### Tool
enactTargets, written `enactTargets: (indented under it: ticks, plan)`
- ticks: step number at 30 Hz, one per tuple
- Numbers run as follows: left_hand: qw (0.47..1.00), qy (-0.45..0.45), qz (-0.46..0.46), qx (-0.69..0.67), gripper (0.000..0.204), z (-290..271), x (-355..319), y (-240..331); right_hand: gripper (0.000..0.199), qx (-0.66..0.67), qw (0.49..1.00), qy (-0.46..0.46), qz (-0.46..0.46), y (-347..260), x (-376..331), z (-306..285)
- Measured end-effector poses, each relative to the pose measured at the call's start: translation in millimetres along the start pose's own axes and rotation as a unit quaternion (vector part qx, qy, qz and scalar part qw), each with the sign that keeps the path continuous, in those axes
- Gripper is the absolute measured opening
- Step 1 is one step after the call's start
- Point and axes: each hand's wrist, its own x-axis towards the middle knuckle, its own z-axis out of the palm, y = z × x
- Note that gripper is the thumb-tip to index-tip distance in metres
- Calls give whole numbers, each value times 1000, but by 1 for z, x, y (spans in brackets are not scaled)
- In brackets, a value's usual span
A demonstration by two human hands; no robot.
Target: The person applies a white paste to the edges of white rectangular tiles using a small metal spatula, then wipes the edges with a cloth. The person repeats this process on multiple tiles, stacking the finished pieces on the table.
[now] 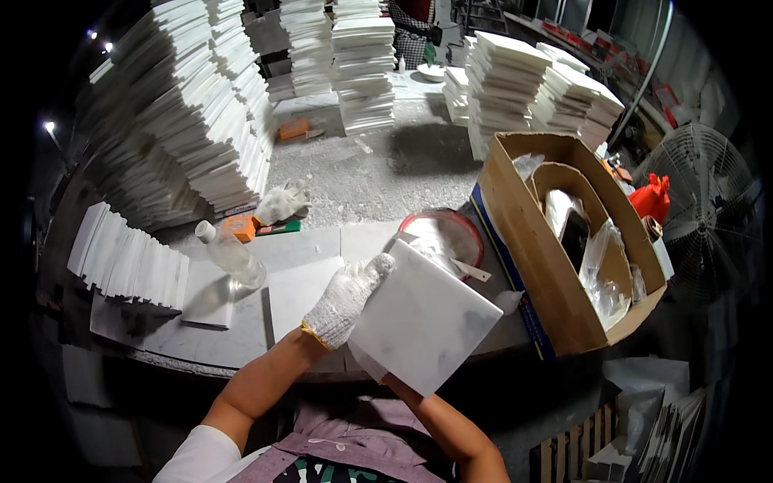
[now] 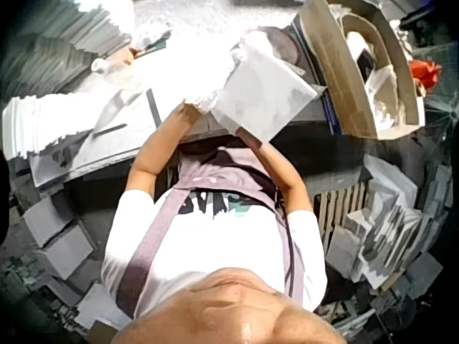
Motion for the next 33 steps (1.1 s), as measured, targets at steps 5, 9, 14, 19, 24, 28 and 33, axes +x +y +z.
enactTargets:
  ticks: [5, 9, 14, 19, 24, 28, 33]
  plan:
    - [999, 19, 31, 26, 38, -3, 11, -12, 27, 27, 998, -56, 0, -8, 2, 22]
    - [999, 29, 13, 1, 37, -8, 13, -17, 25, 36, 995, -87, 5, -14, 1, 28]
    - [997, 53, -8, -63, 37, -7, 3, -16, 23, 56, 993, -99, 44, -15, -22, -6]
    - [995, 97, -33, -21, 33, -22, 8, -41, 22, 89, 986, 2, 139, -26, -75, -70]
    - [996, 71, -45, -21, 33, -14, 9, -45, 31, 143, 919, 317, 187, -48, -123, -115]
    - [994, 81, -32, -59, 34, -11, 27, -75, 41, 98, 892, 435, 76, -73, -116, -132]
    - [998, 53, -12, 23, 38, -14, 33, -74, 40, -123, 916, 382, -27, -81, -75, -155]
